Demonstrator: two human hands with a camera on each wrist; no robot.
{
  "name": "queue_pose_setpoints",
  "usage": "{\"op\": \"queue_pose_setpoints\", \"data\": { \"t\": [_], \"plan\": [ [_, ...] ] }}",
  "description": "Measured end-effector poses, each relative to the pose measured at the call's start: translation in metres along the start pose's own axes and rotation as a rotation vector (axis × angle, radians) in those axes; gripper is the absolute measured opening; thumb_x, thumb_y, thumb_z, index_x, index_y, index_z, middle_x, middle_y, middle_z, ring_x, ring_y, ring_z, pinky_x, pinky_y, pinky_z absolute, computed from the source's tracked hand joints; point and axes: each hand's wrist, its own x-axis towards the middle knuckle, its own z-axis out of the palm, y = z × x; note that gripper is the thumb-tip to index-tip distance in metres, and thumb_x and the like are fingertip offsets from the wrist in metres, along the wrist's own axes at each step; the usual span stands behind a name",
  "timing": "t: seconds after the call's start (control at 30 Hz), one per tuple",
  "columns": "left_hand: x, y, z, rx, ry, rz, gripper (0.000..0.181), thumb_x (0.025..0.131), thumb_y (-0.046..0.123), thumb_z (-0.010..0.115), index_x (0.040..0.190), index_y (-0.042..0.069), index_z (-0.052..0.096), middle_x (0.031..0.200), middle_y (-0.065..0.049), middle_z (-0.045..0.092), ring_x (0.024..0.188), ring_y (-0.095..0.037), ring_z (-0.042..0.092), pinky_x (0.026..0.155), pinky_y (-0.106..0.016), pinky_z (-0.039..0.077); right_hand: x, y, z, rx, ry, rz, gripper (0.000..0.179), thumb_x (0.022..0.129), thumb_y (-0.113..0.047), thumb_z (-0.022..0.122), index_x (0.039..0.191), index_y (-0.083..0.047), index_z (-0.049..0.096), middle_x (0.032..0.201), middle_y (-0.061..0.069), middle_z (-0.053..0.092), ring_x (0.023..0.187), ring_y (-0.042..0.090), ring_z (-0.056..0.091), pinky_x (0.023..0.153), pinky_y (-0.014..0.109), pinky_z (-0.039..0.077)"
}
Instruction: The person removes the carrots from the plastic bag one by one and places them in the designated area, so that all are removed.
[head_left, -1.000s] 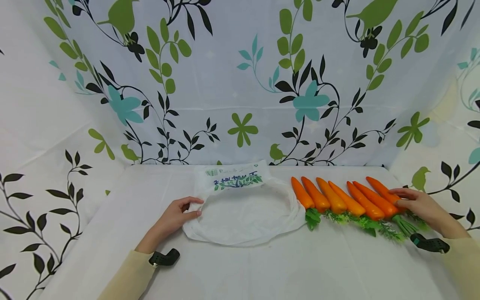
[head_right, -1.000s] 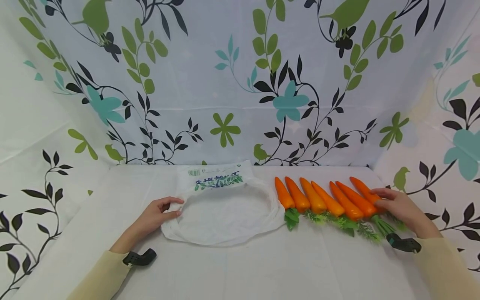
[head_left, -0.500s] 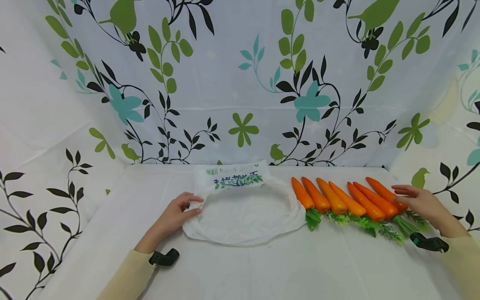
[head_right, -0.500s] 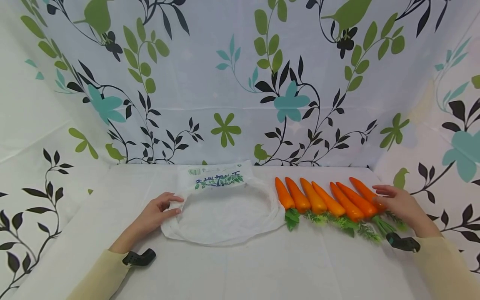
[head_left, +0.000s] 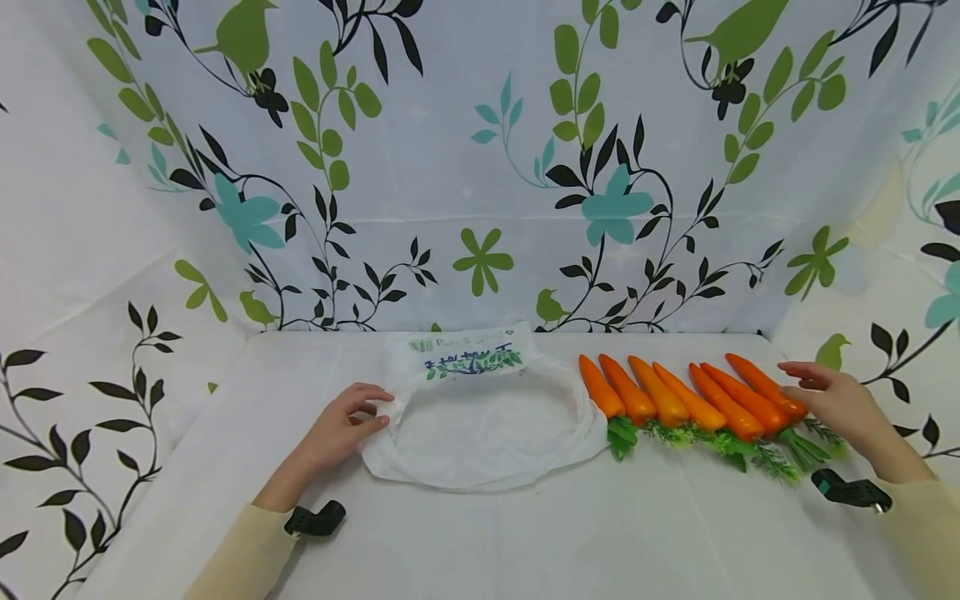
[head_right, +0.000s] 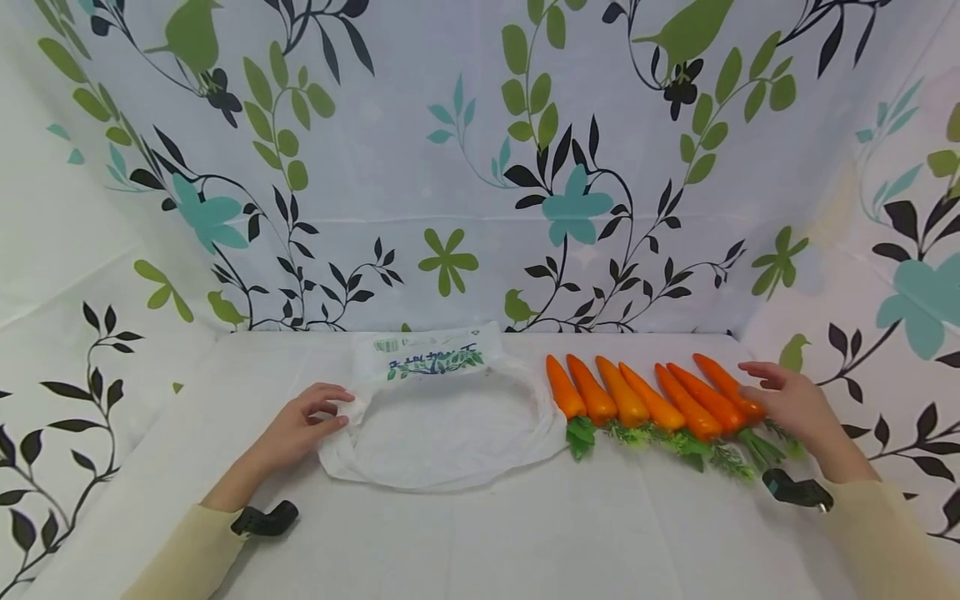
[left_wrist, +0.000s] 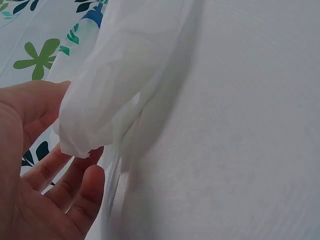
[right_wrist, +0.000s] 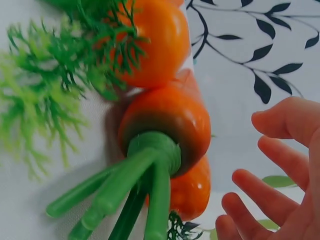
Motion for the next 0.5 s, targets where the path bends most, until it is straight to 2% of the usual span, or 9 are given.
{"op": "queue_pose_setpoints", "data": {
  "t": [0.23,0.37,0.5],
  "plan": [
    [-0.004,0.005,-0.012,0.058,0.025,-0.023,0.026,0.094,0.015,0.070,0.120,0.017,0.066,0.123,-0.003,0.060,0.100,-0.021,0.060,0.082,-0.038,0.051,-0.008,-0.017,0.009,-0.046,0.138,-0.012,0.056,0.101,-0.033,0.056,0.139,0.007,0.046,0.132,0.042,0.041,0.113,0.058,0.038,0.081,0.067,0.040],
    [-0.010,0.004,-0.018,0.138,0.062,-0.012,0.023,0.094,0.011,0.069,0.117,0.013,0.068,0.116,-0.004,0.064,0.097,-0.021,0.060,0.077,-0.035,0.051,-0.015,-0.028,0.017,-0.068,0.200,-0.020,0.051,0.100,-0.029,0.058,0.137,0.006,0.049,0.131,0.042,0.042,0.110,0.058,0.040,0.080,0.068,0.041],
    [-0.017,0.005,-0.023,0.224,0.098,0.012,0.019,0.095,0.005,0.063,0.113,0.010,0.069,0.110,-0.002,0.066,0.095,-0.020,0.060,0.077,-0.036,0.051,-0.022,-0.042,0.026,-0.075,0.247,-0.078,0.046,0.099,-0.024,0.059,0.134,0.005,0.053,0.132,0.041,0.044,0.112,0.059,0.041,0.082,0.071,0.038]
  ]
}}
